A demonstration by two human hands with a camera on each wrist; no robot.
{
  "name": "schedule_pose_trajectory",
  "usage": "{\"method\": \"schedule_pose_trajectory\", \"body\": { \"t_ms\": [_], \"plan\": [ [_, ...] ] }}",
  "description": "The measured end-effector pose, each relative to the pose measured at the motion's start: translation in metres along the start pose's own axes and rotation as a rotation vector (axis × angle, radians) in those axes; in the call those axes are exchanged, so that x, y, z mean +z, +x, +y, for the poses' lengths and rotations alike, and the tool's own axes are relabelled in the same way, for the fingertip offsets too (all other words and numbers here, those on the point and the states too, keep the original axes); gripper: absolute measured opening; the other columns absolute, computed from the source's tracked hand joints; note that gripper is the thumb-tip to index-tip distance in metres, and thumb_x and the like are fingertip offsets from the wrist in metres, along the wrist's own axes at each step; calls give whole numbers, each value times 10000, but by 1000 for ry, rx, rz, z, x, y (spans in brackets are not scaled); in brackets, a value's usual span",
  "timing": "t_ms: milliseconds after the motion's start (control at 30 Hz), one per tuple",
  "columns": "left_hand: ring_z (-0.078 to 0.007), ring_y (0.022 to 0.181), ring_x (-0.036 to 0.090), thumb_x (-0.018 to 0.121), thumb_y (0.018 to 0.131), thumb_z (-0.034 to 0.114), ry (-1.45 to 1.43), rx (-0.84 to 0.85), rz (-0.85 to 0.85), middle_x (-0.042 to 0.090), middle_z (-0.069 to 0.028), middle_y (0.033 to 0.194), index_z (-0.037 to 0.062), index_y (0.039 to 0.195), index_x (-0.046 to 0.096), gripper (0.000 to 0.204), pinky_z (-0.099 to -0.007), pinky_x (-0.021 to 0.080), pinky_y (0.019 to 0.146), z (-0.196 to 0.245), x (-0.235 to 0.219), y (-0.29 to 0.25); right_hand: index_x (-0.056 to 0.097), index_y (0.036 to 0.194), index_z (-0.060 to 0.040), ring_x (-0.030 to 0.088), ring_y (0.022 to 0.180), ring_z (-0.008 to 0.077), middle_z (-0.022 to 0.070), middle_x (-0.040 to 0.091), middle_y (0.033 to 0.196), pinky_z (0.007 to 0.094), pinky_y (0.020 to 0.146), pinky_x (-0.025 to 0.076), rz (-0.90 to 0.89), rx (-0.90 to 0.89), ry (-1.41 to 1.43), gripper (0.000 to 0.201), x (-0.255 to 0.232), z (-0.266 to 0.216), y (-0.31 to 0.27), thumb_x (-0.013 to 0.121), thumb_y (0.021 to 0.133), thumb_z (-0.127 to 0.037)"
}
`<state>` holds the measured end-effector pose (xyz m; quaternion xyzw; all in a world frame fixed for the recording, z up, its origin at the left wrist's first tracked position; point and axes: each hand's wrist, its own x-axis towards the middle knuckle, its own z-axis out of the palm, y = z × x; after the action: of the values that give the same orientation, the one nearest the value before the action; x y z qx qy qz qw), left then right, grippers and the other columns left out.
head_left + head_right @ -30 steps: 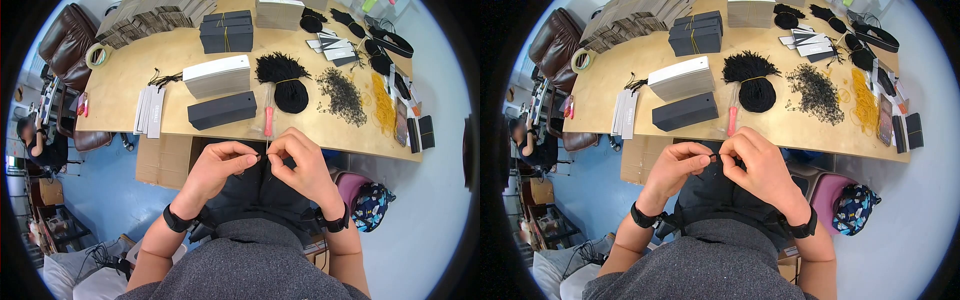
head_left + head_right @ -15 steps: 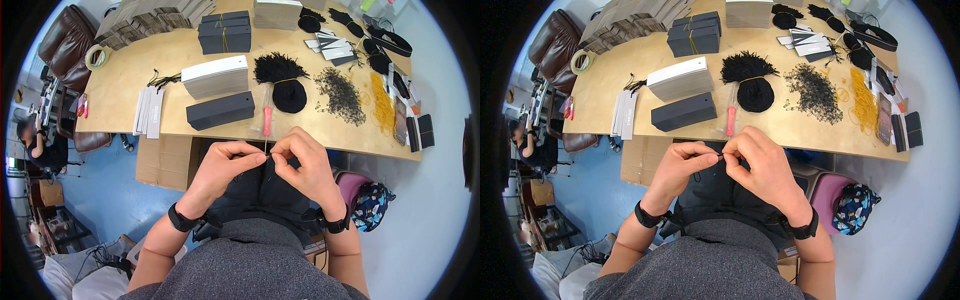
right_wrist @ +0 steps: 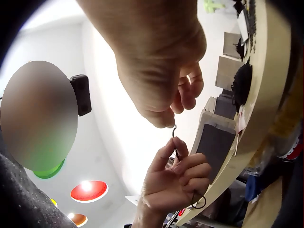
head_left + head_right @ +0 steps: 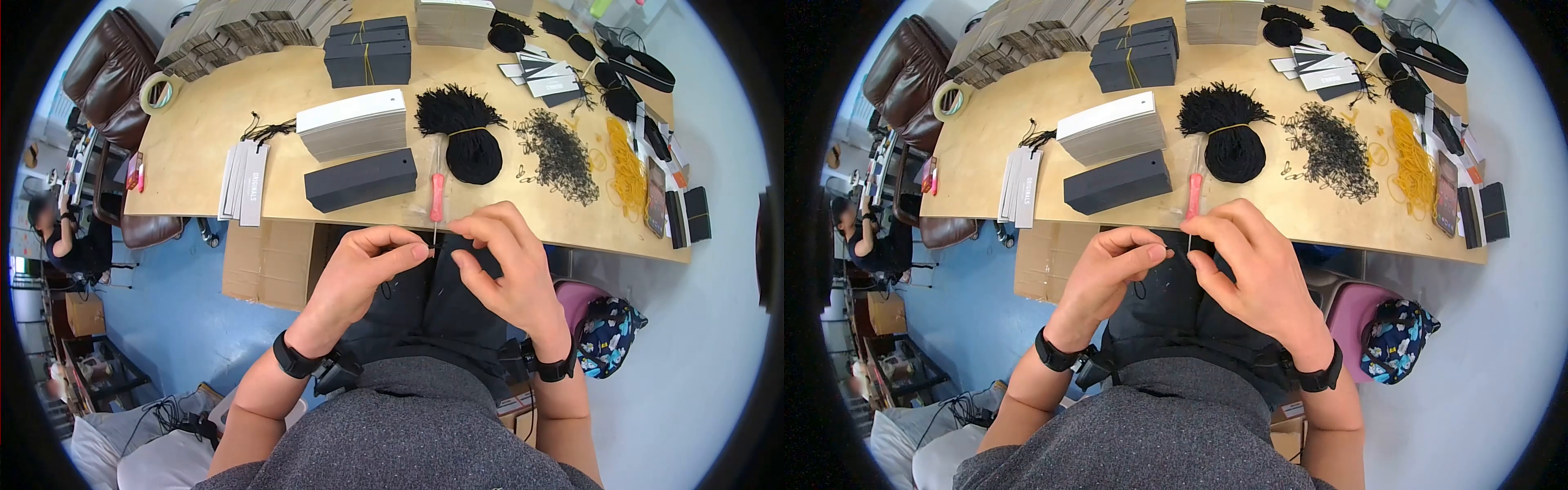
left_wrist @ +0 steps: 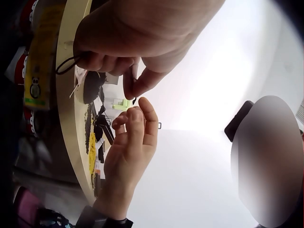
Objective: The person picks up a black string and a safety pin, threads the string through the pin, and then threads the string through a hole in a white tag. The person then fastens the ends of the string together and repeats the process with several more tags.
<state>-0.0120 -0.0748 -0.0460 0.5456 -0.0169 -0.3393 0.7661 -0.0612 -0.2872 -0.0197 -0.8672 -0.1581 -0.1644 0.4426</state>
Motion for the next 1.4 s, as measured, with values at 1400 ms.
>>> {"method": "schedule_pose_trajectory", "body": {
  "t_ms": [1400],
  "plan": [
    [-105, 715, 613, 711, 920, 118, -349, -229, -124, 697, -74, 896, -14, 1084, 696, 211, -243, 484, 633, -6, -2, -1, 589, 801, -68, 564, 706, 264, 63, 515, 784, 373, 627, 462, 67, -112, -212, 176, 14, 20, -4, 739, 716, -34]
  ]
}}
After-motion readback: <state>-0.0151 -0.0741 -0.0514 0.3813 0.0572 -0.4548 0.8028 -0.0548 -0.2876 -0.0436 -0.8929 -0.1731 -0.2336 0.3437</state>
